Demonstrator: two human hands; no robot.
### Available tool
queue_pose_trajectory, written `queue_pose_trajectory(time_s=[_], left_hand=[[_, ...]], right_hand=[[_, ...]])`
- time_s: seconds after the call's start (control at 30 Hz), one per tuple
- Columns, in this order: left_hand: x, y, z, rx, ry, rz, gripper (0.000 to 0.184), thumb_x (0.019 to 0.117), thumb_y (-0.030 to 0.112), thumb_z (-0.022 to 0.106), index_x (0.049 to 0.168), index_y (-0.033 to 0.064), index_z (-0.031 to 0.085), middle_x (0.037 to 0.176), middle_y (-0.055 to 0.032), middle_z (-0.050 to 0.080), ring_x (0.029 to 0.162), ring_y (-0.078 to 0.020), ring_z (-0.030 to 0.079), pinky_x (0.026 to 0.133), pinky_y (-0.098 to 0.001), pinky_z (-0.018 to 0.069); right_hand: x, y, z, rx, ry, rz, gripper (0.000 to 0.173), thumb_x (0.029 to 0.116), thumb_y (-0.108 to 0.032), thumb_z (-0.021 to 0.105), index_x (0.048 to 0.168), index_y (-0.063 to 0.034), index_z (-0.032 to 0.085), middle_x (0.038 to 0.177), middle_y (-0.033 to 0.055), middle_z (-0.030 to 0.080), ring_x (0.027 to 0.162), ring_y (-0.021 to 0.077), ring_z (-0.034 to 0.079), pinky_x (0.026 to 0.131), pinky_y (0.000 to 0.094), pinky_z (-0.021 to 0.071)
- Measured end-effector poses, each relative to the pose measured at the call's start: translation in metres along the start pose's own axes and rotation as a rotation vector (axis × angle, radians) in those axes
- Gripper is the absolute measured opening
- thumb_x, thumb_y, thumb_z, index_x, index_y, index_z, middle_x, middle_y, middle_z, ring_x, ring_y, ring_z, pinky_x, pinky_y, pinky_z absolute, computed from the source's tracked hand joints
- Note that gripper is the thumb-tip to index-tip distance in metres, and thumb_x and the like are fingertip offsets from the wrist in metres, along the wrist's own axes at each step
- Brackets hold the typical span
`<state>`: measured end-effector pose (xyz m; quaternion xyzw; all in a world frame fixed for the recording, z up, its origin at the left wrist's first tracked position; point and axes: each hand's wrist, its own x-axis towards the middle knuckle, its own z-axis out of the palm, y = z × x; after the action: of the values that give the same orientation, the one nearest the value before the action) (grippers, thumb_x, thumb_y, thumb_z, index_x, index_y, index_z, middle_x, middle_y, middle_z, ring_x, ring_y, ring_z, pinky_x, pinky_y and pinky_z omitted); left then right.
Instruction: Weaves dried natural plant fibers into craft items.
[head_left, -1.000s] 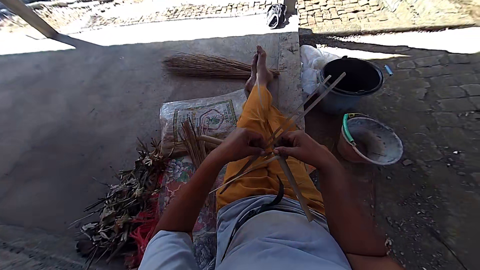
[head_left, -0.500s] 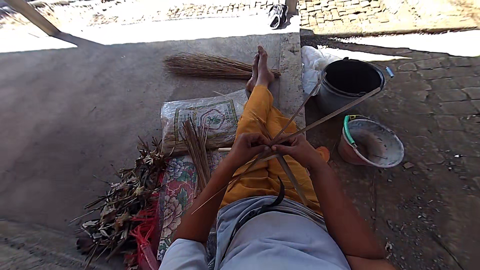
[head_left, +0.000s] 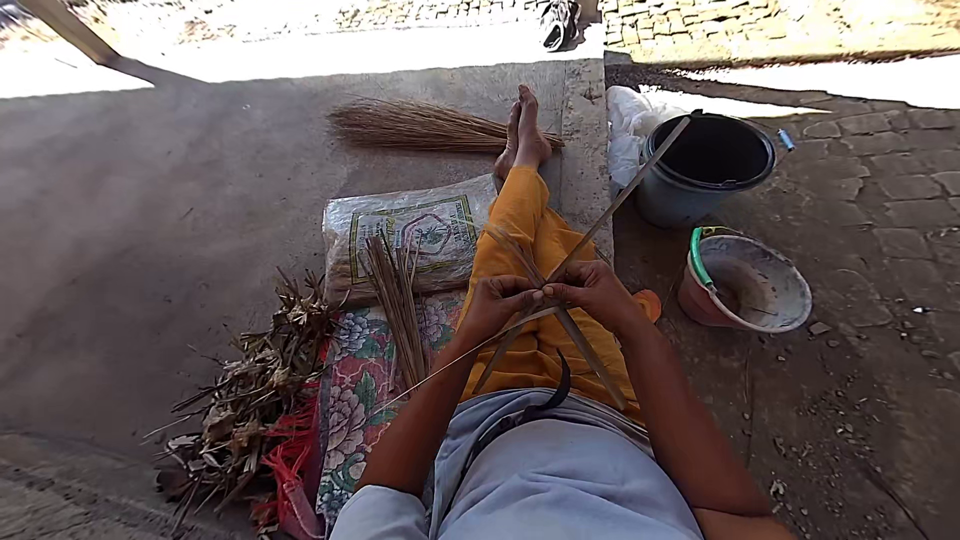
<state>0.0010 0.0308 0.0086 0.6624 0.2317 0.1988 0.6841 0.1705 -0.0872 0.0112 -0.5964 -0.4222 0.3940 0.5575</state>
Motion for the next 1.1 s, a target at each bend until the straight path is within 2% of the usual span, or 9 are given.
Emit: queue_pose_trajectory(time_s=[0.13,0.3,0.47,0.53,0.63,0.73,0.83,0.97,1.1], left_hand=[[0.001,-0.004,0.004,-0.062,0.104,-0.104,0.005,0.0922,-0.001,0.071,0.087,-0.0008,0.071,0.070,-0.0012,0.067,0.061,-0.0034,0.059,0.061,-0.0193,0.0516],[0.002,-0.002,0.008,-0.094,0.150,-0.161,0.010,0.0922,-0.002,0.070,0.084,0.0000,0.066,0.068,-0.0012,0.065,0.059,-0.0041,0.058,0.060,-0.0197,0.0510],[0.001,0.002,0.011,-0.085,0.118,-0.097,0.011,0.0865,-0.010,0.072,0.094,-0.0028,0.070,0.076,-0.0038,0.071,0.066,-0.0058,0.064,0.066,-0.0220,0.0562],[0.001,0.001,0.011,-0.052,0.124,-0.072,0.018,0.0846,-0.011,0.074,0.098,-0.0024,0.067,0.075,-0.0038,0.070,0.064,-0.0063,0.064,0.064,-0.0224,0.0554],[0.001,0.003,0.012,-0.045,0.160,-0.111,0.032,0.0848,-0.008,0.076,0.114,-0.0030,0.064,0.079,-0.0046,0.072,0.067,-0.0081,0.067,0.068,-0.0243,0.0577],[0.002,0.004,0.011,-0.053,0.202,-0.122,0.019,0.0855,-0.006,0.076,0.102,-0.0035,0.069,0.078,-0.0049,0.073,0.066,-0.0078,0.067,0.068,-0.0241,0.0582],[0.000,-0.002,0.010,-0.057,0.206,-0.008,0.015,0.0850,-0.008,0.076,0.098,-0.0022,0.071,0.076,-0.0039,0.071,0.064,-0.0073,0.065,0.066,-0.0240,0.0572],[0.000,-0.011,0.003,0.106,0.130,0.205,0.004,0.0889,-0.003,0.074,0.093,-0.0010,0.073,0.089,-0.0044,0.072,0.081,-0.0080,0.067,0.078,-0.0258,0.0567],[0.003,-0.009,0.001,0.114,0.151,0.130,0.007,0.0911,0.000,0.073,0.097,0.0004,0.069,0.080,-0.0035,0.069,0.068,-0.0067,0.063,0.065,-0.0229,0.0537]], right_hand=[[-0.001,0.002,-0.004,0.093,-0.080,0.021,0.011,0.0902,0.010,0.067,0.095,0.0005,0.069,0.080,0.0030,0.069,0.071,0.0064,0.064,0.070,0.0228,0.0566],[-0.001,0.004,-0.002,0.167,-0.073,0.012,0.018,0.0868,0.014,0.066,0.094,-0.0022,0.068,0.082,0.0016,0.069,0.073,0.0063,0.064,0.071,0.0227,0.0569],[0.001,0.001,0.008,0.061,0.043,0.019,0.008,0.0933,0.004,0.067,0.099,-0.0006,0.071,0.082,0.0032,0.069,0.070,0.0058,0.063,0.068,0.0214,0.0548],[0.002,0.002,0.012,0.025,0.101,0.027,0.007,0.0924,0.003,0.070,0.099,-0.0001,0.070,0.078,0.0039,0.068,0.066,0.0065,0.062,0.064,0.0217,0.0536],[0.004,0.004,0.019,0.050,0.198,0.050,0.016,0.0888,0.003,0.074,0.099,-0.0007,0.062,0.073,0.0041,0.063,0.061,0.0071,0.059,0.059,0.0227,0.0518],[0.006,0.003,0.026,0.113,0.271,0.126,0.022,0.0877,0.003,0.076,0.101,-0.0016,0.059,0.075,0.0028,0.065,0.062,0.0060,0.061,0.061,0.0226,0.0533],[0.007,0.001,0.029,0.185,0.280,0.203,0.019,0.0908,0.000,0.073,0.105,0.0007,0.061,0.078,0.0041,0.066,0.066,0.0067,0.062,0.065,0.0234,0.0545],[0.007,0.002,0.031,0.231,0.267,0.187,0.008,0.0940,0.002,0.068,0.102,0.0008,0.065,0.078,0.0035,0.066,0.066,0.0063,0.061,0.064,0.0222,0.0531],[0.006,0.005,0.025,0.246,0.153,0.085,0.016,0.0933,0.009,0.063,0.105,-0.0002,0.069,0.087,0.0035,0.069,0.074,0.0072,0.064,0.071,0.0238,0.0567]])
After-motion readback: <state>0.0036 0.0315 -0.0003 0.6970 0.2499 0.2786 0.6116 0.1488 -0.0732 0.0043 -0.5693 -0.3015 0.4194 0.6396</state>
